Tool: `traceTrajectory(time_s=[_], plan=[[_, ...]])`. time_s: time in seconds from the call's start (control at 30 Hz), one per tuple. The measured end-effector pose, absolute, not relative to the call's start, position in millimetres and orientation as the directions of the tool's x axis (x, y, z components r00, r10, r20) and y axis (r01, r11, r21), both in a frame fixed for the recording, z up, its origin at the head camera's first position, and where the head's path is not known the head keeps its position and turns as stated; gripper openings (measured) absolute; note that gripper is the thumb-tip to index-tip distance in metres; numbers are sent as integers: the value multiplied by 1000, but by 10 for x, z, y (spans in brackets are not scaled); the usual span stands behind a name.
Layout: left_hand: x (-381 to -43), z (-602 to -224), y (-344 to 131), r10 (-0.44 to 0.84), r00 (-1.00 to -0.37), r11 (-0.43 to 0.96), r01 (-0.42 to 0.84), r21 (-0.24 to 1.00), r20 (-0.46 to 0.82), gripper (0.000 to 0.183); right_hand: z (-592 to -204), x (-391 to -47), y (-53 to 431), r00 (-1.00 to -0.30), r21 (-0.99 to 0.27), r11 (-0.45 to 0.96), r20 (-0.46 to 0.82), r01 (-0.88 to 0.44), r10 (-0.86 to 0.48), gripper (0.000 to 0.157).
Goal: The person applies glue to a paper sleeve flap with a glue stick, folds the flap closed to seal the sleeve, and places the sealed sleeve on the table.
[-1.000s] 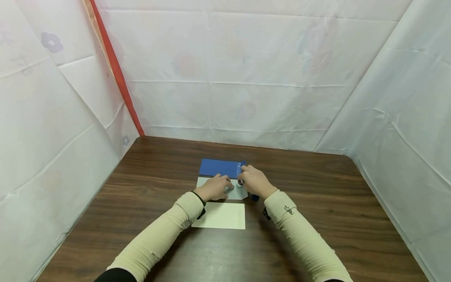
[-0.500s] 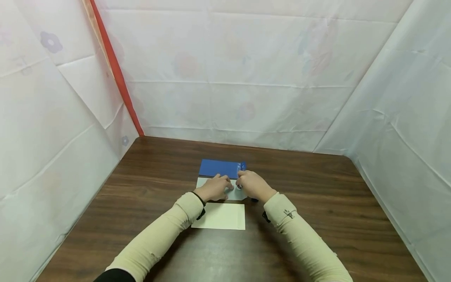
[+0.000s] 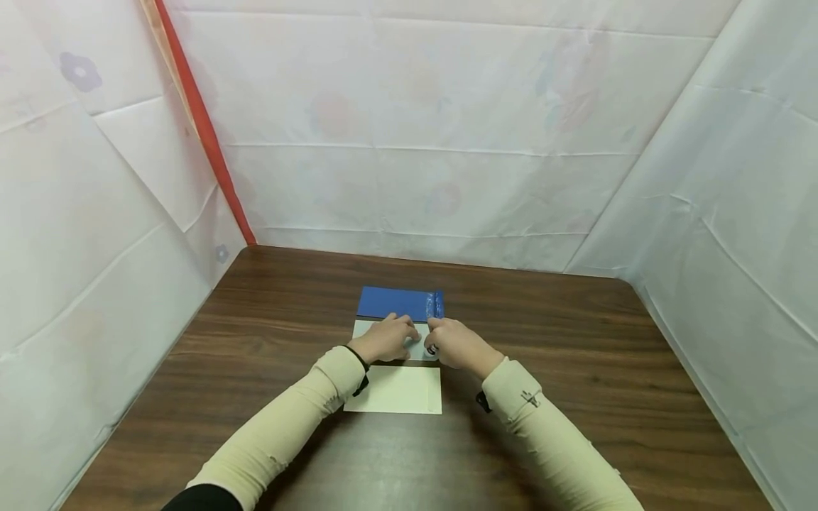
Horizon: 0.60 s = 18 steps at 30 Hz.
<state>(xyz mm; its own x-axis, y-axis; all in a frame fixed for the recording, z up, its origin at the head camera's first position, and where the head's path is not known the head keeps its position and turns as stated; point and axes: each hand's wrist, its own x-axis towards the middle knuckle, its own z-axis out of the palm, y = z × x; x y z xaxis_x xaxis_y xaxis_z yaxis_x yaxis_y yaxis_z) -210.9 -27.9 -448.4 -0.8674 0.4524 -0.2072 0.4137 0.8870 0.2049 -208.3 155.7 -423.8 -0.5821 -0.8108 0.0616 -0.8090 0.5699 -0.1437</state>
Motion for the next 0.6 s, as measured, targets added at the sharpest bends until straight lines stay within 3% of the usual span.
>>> traceTrajectory(time_s=[0.23,0.6], plan=[[-2092,-4487,-289,441,-870,892,399,212,-219,38,-4234,-2038,1595,-571,-193,551,73,-812,-817,20],[-2090,-4509,-251,445,-872,892,411,189,-206,37,-4119,-2201,1696,-659,-256,625,71,-737,-749,17]])
